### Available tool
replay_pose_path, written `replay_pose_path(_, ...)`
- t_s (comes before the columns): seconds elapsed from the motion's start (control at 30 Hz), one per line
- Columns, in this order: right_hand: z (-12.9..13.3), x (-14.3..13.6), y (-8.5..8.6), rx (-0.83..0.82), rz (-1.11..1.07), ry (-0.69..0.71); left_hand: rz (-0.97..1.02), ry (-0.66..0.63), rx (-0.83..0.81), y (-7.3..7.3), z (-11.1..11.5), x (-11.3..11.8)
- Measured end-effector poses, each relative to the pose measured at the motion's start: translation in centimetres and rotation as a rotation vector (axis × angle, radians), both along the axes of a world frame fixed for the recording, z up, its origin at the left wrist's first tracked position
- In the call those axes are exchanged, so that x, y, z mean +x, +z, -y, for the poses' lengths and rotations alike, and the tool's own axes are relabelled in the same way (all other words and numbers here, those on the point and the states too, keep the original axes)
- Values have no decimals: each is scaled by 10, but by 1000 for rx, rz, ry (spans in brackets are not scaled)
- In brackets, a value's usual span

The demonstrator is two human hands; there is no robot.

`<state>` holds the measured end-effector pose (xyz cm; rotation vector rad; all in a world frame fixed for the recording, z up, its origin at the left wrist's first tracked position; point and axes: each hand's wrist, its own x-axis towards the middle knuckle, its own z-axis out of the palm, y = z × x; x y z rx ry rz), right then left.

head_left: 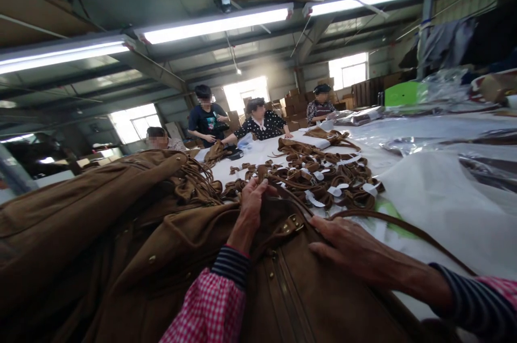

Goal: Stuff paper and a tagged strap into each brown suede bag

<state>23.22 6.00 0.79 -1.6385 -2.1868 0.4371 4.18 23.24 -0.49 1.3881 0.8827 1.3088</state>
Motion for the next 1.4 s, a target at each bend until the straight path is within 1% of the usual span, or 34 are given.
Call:
replay_pose_path(0.1,17,-10,10,-28,21,7,-58,47,-8,3,-1,2)
replay_pose_path(0.17,25,-15,14,-63,37,25,-98,99,-1,11,2,5)
replay_pose_path(0.2,28,-16,14,-83,21,47,-120,138,29,18,5,7)
replay_pose_path(0.27,32,-15,13,-124,-96,137,-207,203,192,35,20,14)
replay_pose_path(0.3,34,-12,10,-147,-194,203,-279,195,306,44,30,18)
replay_pose_path(0.33,35,-9,7,-173,-296,269,-373,141,425,52,43,23)
replay_pose_path(0.37,36,-6,3,-199,-382,321,-486,35,522,58,58,29)
replay_pose_path(0.4,36,-4,-2,-220,-440,351,-611,-110,585,62,72,34)
replay_pose_path(0.47,37,0,-9,-245,-472,372,-886,-434,672,63,100,41)
replay_pose_path(0.5,37,1,-11,-246,-471,381,-1026,-554,734,60,110,42)
replay_pose_path(0.53,38,2,-13,-244,-479,399,-1155,-624,809,56,119,40)
replay_pose_path(0.57,38,3,-13,-239,-509,419,-1266,-652,886,53,125,37)
replay_pose_path(0.63,38,6,-13,-230,-622,465,-1418,-640,976,53,130,26)
replay_pose_path(0.7,37,9,-14,-237,-730,476,-1500,-600,947,61,133,11)
replay_pose_path(0.73,35,10,-16,-242,-755,453,-1526,-588,909,68,134,2)
replay_pose_path(0.83,29,12,-28,-260,-725,311,-1593,-500,769,88,143,-29)
replay_pose_path(0.9,25,11,-37,-262,-665,232,-1628,-443,663,94,150,-53)
replay_pose_path(0.97,22,9,-43,-217,-609,195,-1641,-400,561,88,154,-76)
replay_pose_path(1.03,18,6,-45,-152,-547,184,-1644,-365,476,74,153,-91)
replay_pose_path(1.1,11,1,-43,-123,-469,198,-1670,-291,419,57,150,-93)
replay_pose_path(1.17,-1,-7,-39,-73,-342,192,-1700,-178,418,44,147,-82)
replay_pose_path(1.23,-14,-17,-34,36,-162,162,-1688,-102,526,38,145,-64)
replay_pose_path(1.27,-21,-22,-32,86,-62,147,-1654,-96,616,38,144,-55)
replay_pose_path(1.33,-32,-32,-28,131,105,139,-1558,-126,800,39,140,-40)
replay_pose_path(1.4,-38,-39,-24,122,205,153,-1483,-178,890,40,133,-31)
